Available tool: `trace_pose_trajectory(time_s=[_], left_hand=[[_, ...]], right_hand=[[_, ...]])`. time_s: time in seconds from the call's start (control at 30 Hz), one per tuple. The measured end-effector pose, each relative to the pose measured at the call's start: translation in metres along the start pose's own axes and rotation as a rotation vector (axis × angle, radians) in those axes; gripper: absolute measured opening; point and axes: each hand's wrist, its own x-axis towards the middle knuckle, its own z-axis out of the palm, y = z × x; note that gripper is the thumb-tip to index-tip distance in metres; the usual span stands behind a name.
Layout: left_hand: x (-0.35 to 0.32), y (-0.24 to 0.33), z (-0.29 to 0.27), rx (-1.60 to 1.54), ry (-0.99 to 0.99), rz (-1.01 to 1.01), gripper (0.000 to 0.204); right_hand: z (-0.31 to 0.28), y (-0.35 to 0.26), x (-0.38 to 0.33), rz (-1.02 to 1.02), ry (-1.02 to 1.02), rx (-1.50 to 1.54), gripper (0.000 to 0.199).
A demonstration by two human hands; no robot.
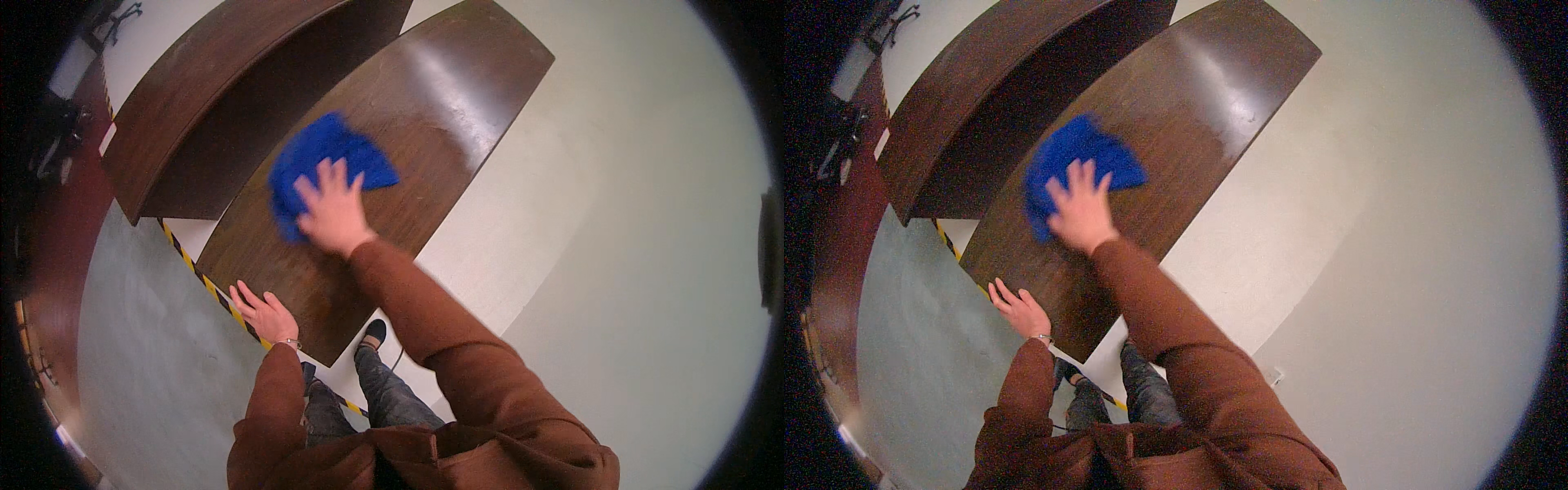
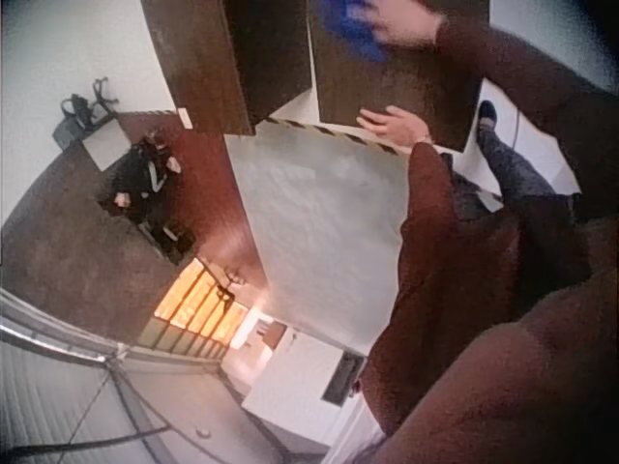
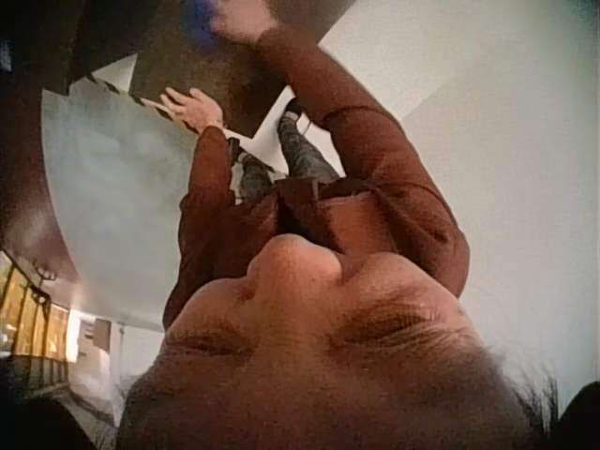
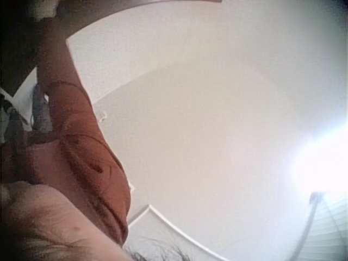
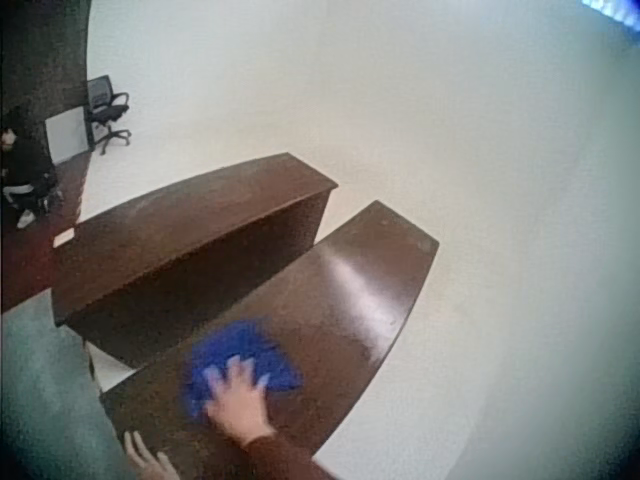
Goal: The person wipes a black office chair with a blue cloth, then cleans two wooden cabinets and a white paneled wall. The person uses a blue cloth to wipe the surfaces in a large room with a concrete floor and large windows.
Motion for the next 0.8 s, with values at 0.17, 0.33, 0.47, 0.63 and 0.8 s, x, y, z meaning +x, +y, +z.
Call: trace_pose_trajectory(time_s=[0.17, 0.33, 0.47, 0.63, 0.8], left_hand=[[0.0, 0.001, -0.002, 0.014, -0.04, -0.034, 0.059], [-0.001, 0.005, -0.005, 0.079, -0.027, -0.015, 0.06], [0.0, 0.006, -0.006, 0.078, -0.043, -0.015, 0.06], [-0.001, 0.003, -0.004, 0.057, -0.017, 0.025, 0.06], [-0.003, 0.002, -0.005, 0.045, -0.024, 0.013, 0.063]], right_hand=[[-0.011, -0.03, -0.077, -0.372, -0.233, 0.198, 0.067], [-0.049, 0.099, -0.077, -0.057, -0.114, -0.002, 0.067], [-0.075, 0.186, -0.027, 0.572, -0.025, -0.226, 0.069], [-0.044, 0.16, 0.063, 0.624, 0.069, -0.206, 0.07], [0.01, 0.02, 0.089, -0.016, 0.076, -0.05, 0.065]])
